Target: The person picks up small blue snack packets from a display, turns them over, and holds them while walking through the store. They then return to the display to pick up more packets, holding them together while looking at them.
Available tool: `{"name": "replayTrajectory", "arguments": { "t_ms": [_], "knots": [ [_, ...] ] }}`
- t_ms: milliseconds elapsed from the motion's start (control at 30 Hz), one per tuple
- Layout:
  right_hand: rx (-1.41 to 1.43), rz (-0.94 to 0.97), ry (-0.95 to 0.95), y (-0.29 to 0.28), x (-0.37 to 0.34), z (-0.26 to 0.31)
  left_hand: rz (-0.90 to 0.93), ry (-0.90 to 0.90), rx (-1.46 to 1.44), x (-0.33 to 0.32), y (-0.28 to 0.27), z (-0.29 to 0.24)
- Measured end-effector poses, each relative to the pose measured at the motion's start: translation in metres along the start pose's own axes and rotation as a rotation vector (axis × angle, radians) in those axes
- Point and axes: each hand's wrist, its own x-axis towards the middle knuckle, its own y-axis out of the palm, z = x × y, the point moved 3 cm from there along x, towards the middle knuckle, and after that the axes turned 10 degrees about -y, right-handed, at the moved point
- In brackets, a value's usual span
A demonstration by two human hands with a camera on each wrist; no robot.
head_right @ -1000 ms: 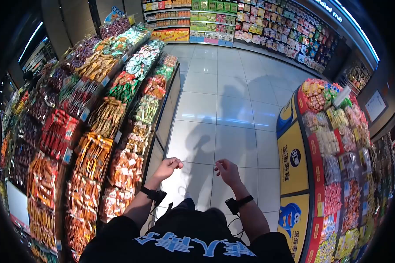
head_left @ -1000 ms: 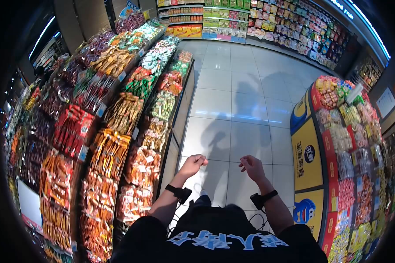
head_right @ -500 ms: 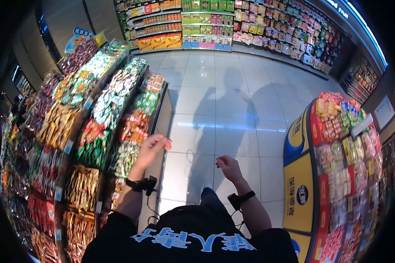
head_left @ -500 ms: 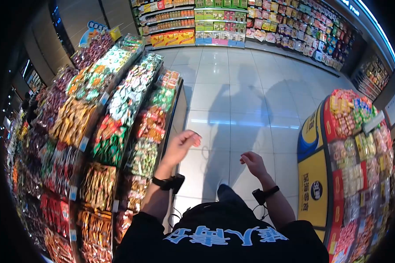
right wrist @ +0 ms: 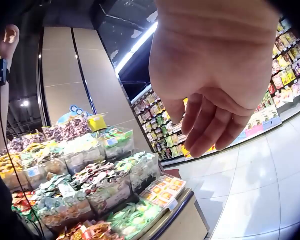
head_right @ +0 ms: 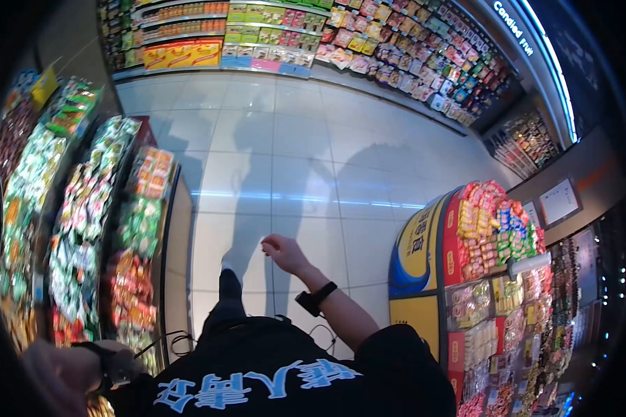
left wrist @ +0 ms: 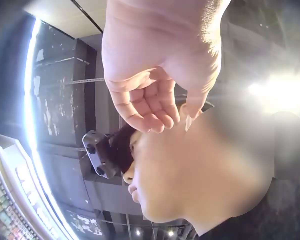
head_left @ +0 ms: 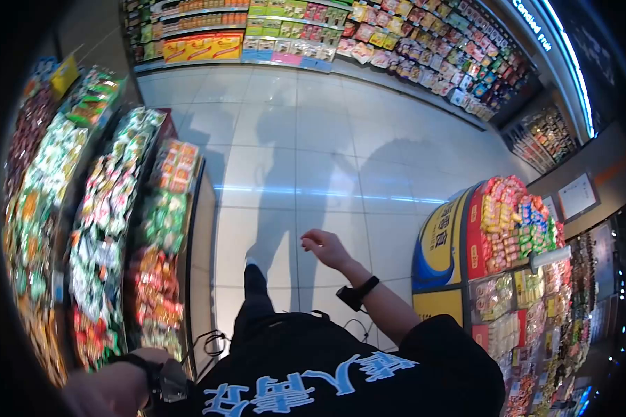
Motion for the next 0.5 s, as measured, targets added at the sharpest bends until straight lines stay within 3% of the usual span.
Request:
{"name": "replayTrajectory", "arguments": {
  "t_ms": [67, 300, 500],
  "knots": [
    [-0.032, 0.028, 0.02, -0.009, 0.069, -0.007, -0.013, 0.162, -0.045, 0.028, -0.033, 0.055],
    [0.094, -0.036, 0.015, -0.05, 0.284, -0.006, 0.097, 0.141, -0.055, 0.109, -0.18, 0.227],
    [0.099, 0.009, 0.052, -0.082, 0.458, -0.065, 0.137, 0.107, 0.019, 0.14, -0.284, 0.374]
  ]
}}
